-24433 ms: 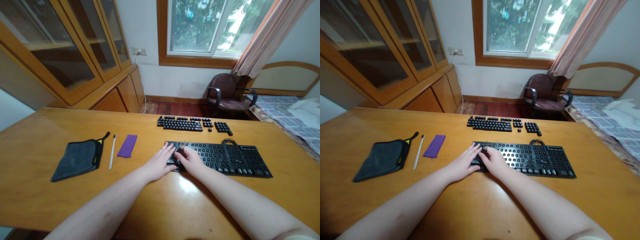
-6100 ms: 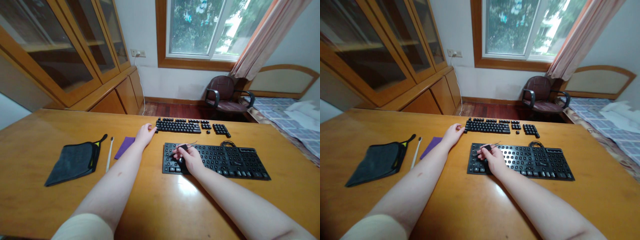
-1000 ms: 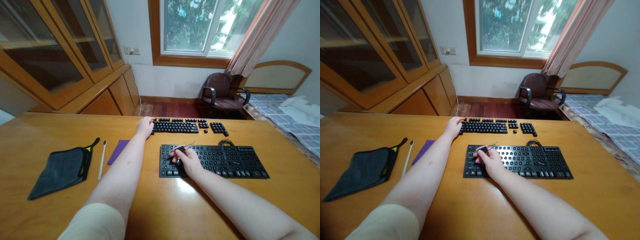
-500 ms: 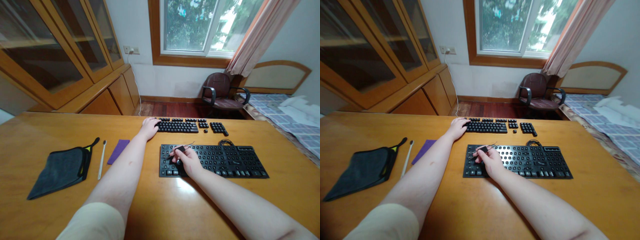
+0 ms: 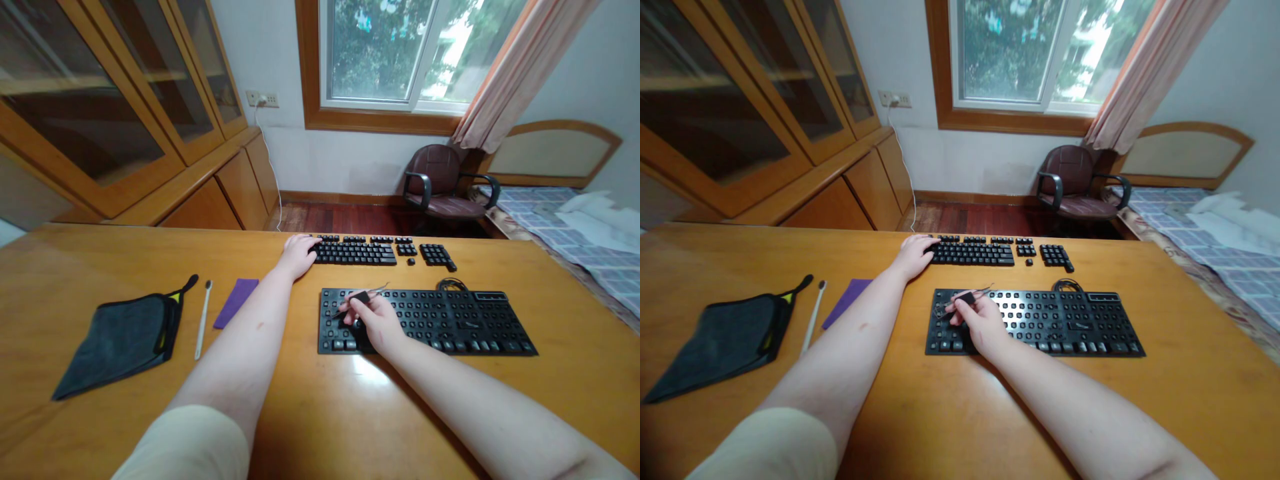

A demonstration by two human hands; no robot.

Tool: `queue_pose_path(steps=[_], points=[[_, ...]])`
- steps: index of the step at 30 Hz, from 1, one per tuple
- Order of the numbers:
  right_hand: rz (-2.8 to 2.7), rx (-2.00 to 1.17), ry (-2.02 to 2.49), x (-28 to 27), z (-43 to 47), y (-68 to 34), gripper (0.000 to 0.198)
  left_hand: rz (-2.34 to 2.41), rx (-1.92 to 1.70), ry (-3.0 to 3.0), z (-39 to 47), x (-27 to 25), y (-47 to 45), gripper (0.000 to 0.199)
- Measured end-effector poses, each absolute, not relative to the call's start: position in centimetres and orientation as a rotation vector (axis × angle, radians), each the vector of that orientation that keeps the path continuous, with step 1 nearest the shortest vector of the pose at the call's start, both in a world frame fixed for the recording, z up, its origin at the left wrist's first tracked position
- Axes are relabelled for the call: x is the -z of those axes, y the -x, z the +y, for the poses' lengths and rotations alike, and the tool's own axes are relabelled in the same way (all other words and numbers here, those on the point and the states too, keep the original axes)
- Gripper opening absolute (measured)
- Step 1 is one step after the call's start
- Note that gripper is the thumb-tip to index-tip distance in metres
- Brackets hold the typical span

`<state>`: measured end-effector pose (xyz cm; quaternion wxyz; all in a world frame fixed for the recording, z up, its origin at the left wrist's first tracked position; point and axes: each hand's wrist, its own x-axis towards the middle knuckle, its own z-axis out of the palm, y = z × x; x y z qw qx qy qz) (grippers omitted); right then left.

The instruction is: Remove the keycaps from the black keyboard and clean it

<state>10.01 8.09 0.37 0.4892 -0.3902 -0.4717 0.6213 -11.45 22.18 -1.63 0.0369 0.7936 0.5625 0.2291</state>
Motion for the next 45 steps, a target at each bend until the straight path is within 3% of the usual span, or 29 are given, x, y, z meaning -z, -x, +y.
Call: queue_pose_path(steps=[35, 45], points=[[-1.146, -1.491, 0.965, -0.6, 8.0, -9.9, 0.03, 1.693, -0.663, -2.48, 21.7, 1.0, 10.8, 0.043], [-1.128, -1.517, 0.957, -0.5, 8.0, -10.0, 0.029, 1.877, -1.179, -2.348, 20.9, -0.4, 12.0, 0.04]])
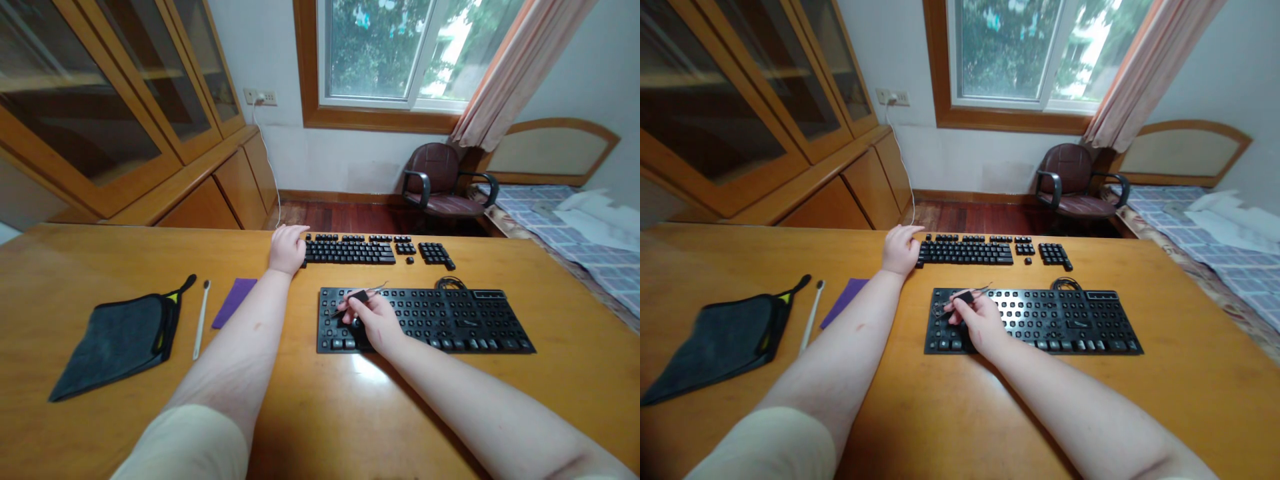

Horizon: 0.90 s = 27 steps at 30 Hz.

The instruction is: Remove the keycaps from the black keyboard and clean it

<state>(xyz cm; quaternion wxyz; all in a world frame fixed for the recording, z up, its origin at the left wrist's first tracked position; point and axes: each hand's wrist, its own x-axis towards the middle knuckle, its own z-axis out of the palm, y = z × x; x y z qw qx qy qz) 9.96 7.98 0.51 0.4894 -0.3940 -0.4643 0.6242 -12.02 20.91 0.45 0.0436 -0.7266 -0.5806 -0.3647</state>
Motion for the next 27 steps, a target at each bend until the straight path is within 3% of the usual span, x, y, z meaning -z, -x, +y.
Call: queue_pose_path(steps=[4, 7, 10, 14, 16, 21, 27], points=[[-1.088, -1.531, 0.94, -0.6, 7.9, -10.0, 0.03, -1.531, 1.449, 1.831, 17.9, -5.9, 12.5, 0.023], [-1.062, -1.541, 0.938, -0.6, 7.9, -10.0, 0.032, -1.233, 1.807, 1.541, 13.7, -10.6, 11.1, 0.022], [-1.029, -1.573, 0.914, -0.4, 8.0, -10.0, 0.033, -1.192, 1.973, 1.676, 8.5, -11.9, 8.9, 0.021], [-0.994, -1.614, 0.876, 0.0, 8.1, -10.1, 0.039, -1.533, 1.177, 2.539, 2.9, -8.5, 6.9, 0.019], [-1.01, -1.602, 0.871, 0.1, 8.0, -10.2, 0.04, -1.695, 0.868, 2.655, 1.6, -6.1, 6.6, 0.027], [-1.284, -1.485, 0.887, 0.0, 7.2, -10.6, 0.038, -1.695, 0.667, 2.798, 2.1, -2.3, 6.9, 0.05], [-1.979, -1.126, 0.97, 0.0, 7.1, -10.9, 0.032, -1.7, 0.579, 3.021, 3.4, 0.0, 6.7, 0.081]])
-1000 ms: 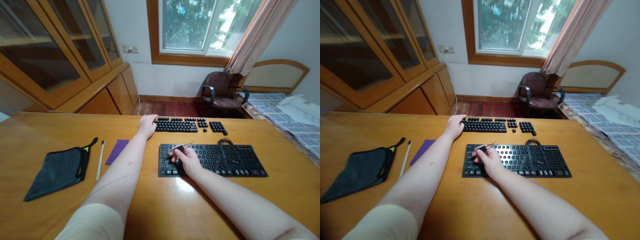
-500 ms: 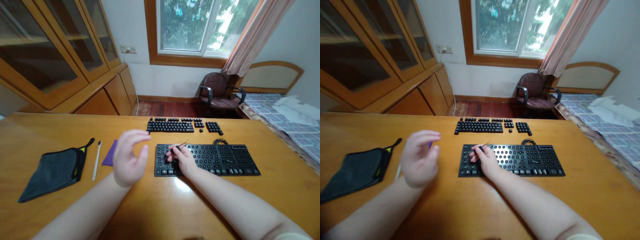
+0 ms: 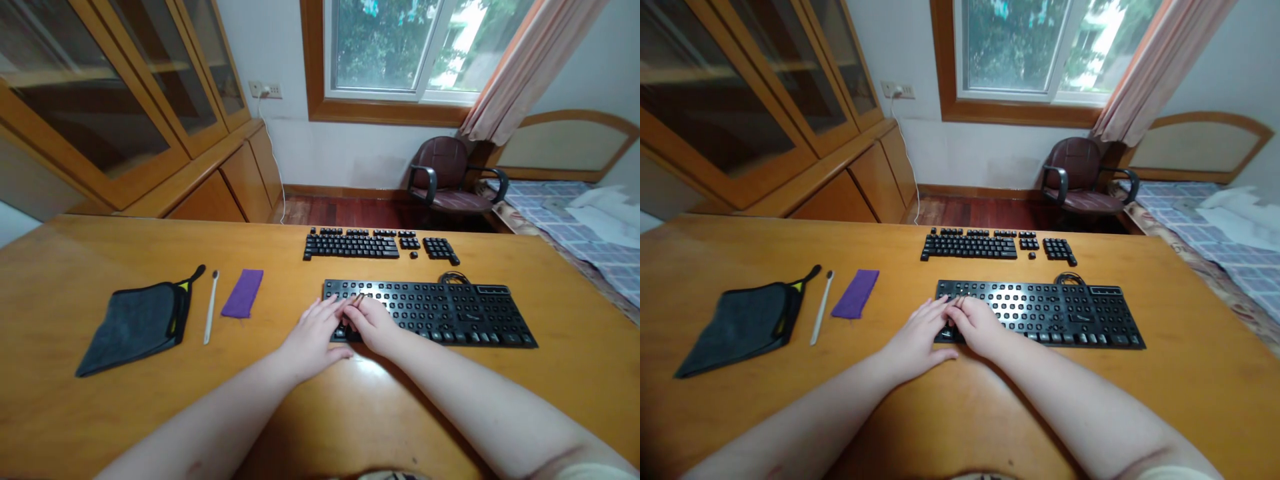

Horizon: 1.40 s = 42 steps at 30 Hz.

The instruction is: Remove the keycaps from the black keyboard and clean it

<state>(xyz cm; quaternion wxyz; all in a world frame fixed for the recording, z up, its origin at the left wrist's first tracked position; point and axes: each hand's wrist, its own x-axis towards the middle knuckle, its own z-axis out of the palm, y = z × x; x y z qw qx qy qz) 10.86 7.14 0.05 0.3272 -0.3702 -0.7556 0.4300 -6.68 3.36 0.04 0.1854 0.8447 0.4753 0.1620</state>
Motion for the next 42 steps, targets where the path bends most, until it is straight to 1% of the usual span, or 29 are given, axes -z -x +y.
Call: queue_pose_path(steps=[2, 6, 10, 13, 17, 20, 28, 31, 34, 38, 42], points=[[-2.04, -1.083, 0.994, -0.1, 7.3, -10.8, 0.031, 1.34, -0.467, -2.346, 3.5, 0.5, 6.7, 0.082], [-2.143, -1.034, 1.01, -0.6, 7.6, -10.6, 0.029, 1.337, -0.475, -2.306, 3.8, 0.9, 6.8, 0.077], [-2.257, -0.988, 0.822, -0.9, 7.7, -10.5, 0.023, 1.328, -0.469, -2.268, 4.2, 0.7, 7.0, 0.079], [-2.268, -0.992, 0.68, -0.8, 7.9, -10.6, 0.019, 1.286, -0.476, -2.255, 4.5, 0.7, 7.2, 0.075], [-2.326, -1.037, 0.581, -0.7, 7.9, -10.6, 0.017, 1.198, -0.489, -2.245, 4.9, 1.2, 7.6, 0.075], [-2.375, -1.045, 0.521, -0.9, 7.8, -10.7, 0.015, 1.17, -0.506, -2.23, 5.1, 1.4, 7.8, 0.071], [-2.578, -0.706, 0.594, -0.4, 7.0, -11.2, 0.015, 1.149, -0.449, -2.201, 4.9, 0.6, 7.9, 0.065], [-2.578, -0.647, 0.632, 0.0, 6.8, -11.4, 0.015, 1.156, -0.473, -2.19, 4.9, 0.6, 7.8, 0.063], [-2.49, -0.755, 0.714, -0.3, 6.9, -11.3, 0.016, 1.166, -0.493, -2.177, 4.9, 0.6, 7.7, 0.067], [-2.078, -1.037, 0.976, -1.0, 7.4, -11.2, 0.024, 1.202, -0.468, -2.161, 4.8, 0.2, 7.6, 0.076], [-1.787, -1.187, 1.101, -0.4, 8.3, -11.4, 0.022, 1.222, -0.505, -2.15, 4.6, 0.0, 7.5, 0.076]])
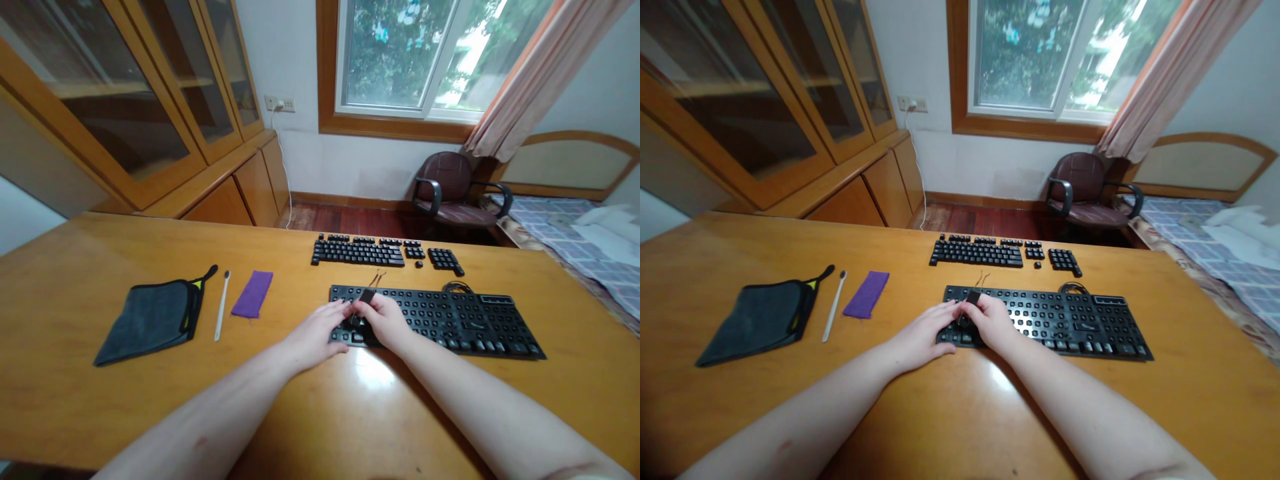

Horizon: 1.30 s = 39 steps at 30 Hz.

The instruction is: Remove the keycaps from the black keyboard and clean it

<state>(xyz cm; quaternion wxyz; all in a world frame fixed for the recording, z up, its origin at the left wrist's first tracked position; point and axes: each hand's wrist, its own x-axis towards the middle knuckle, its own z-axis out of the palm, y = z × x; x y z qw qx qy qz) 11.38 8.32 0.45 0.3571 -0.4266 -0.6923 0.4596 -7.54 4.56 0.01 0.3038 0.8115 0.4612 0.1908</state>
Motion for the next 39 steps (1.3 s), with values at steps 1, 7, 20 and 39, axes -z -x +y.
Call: queue_pose_path(steps=[1, 7, 20, 39], points=[[-1.73, -1.221, 1.102, -0.2, 8.5, -11.4, 0.023, 1.235, -0.533, -2.146, 4.5, 0.0, 7.5, 0.074], [-1.586, -1.335, 1.013, 0.1, 9.0, -11.4, 0.024, 1.357, -0.78, -2.019, 4.7, 0.5, 7.4, 0.049], [-1.72, -1.259, 0.928, 0.5, 8.6, -11.5, 0.023, 1.465, -0.978, -1.735, 4.9, 0.2, 7.5, 0.032], [-1.862, -1.17, 0.91, 0.0, 8.1, -11.3, 0.02, 1.047, -1.048, -0.872, 5.2, 0.2, 7.0, 0.042]])
